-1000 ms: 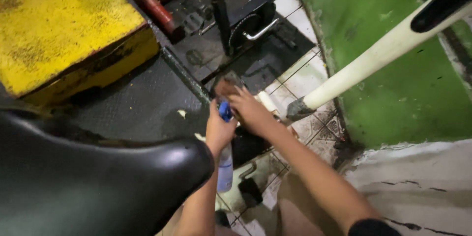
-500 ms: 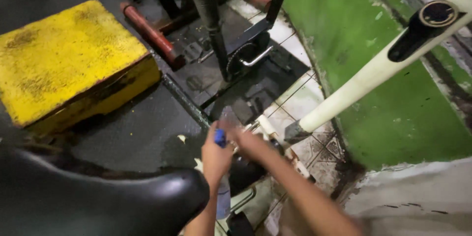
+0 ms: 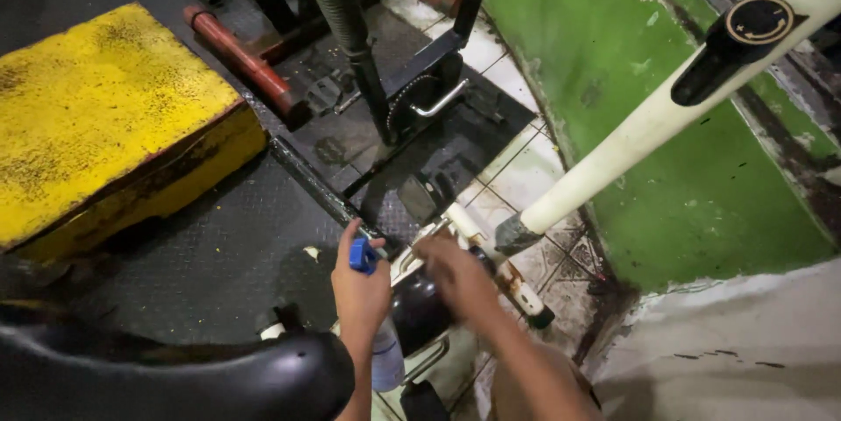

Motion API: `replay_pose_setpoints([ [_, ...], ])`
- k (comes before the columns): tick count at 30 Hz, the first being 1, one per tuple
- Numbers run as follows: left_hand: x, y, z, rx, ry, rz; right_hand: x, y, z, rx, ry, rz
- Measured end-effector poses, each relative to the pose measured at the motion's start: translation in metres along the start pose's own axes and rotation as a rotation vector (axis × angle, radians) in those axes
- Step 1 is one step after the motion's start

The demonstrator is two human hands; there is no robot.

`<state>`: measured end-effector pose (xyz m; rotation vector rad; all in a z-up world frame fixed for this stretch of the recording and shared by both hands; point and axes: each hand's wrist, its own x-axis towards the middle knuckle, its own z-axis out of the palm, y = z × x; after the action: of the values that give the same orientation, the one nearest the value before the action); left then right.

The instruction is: Cleaning and wiping down various parts of an exercise bike using a spray bottle and a cloth.

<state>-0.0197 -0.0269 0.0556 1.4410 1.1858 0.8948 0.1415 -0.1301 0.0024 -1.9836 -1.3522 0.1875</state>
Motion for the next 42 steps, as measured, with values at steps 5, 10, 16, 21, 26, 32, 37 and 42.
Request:
replay_pose_setpoints([
  [5,-0.004,-0.010,-0.002,-0.073,0.010,0.045,0.100,0.029,-0.003,0.176,0.204,0.215],
  [10,0.000,-0.009,0.000,-0.043,0.002,0.017,0.142,0.040,0.042,0.087,0.051,-0.446],
  [16,0.005,-0.008,-0.001,-0.103,-0.012,-0.028,0.123,0.038,0.050,-0.158,0.148,0.097],
  [21,0.010,-0.022,0.001,-0.093,0.000,-0.032,0.073,-0.005,0.021,-0.138,0.229,-0.144],
  [26,0.011,-0.017,0.001,-0.103,-0.013,-0.022,-0.035,-0.008,0.021,-0.125,0.007,-0.322],
  [32,0.012,-0.023,0.003,-0.090,-0.019,-0.015,-0.055,-0.023,-0.007,-0.133,-0.085,-0.256],
  [37,0.007,-0.044,0.011,-0.085,-0.030,-0.053,-0.036,-0.042,-0.001,-0.167,-0.096,0.099],
  [42,-0.021,-0.009,-0.002,0.020,-0.143,-0.171,-0.040,-0.043,0.005,-0.164,-0.015,0.037],
])
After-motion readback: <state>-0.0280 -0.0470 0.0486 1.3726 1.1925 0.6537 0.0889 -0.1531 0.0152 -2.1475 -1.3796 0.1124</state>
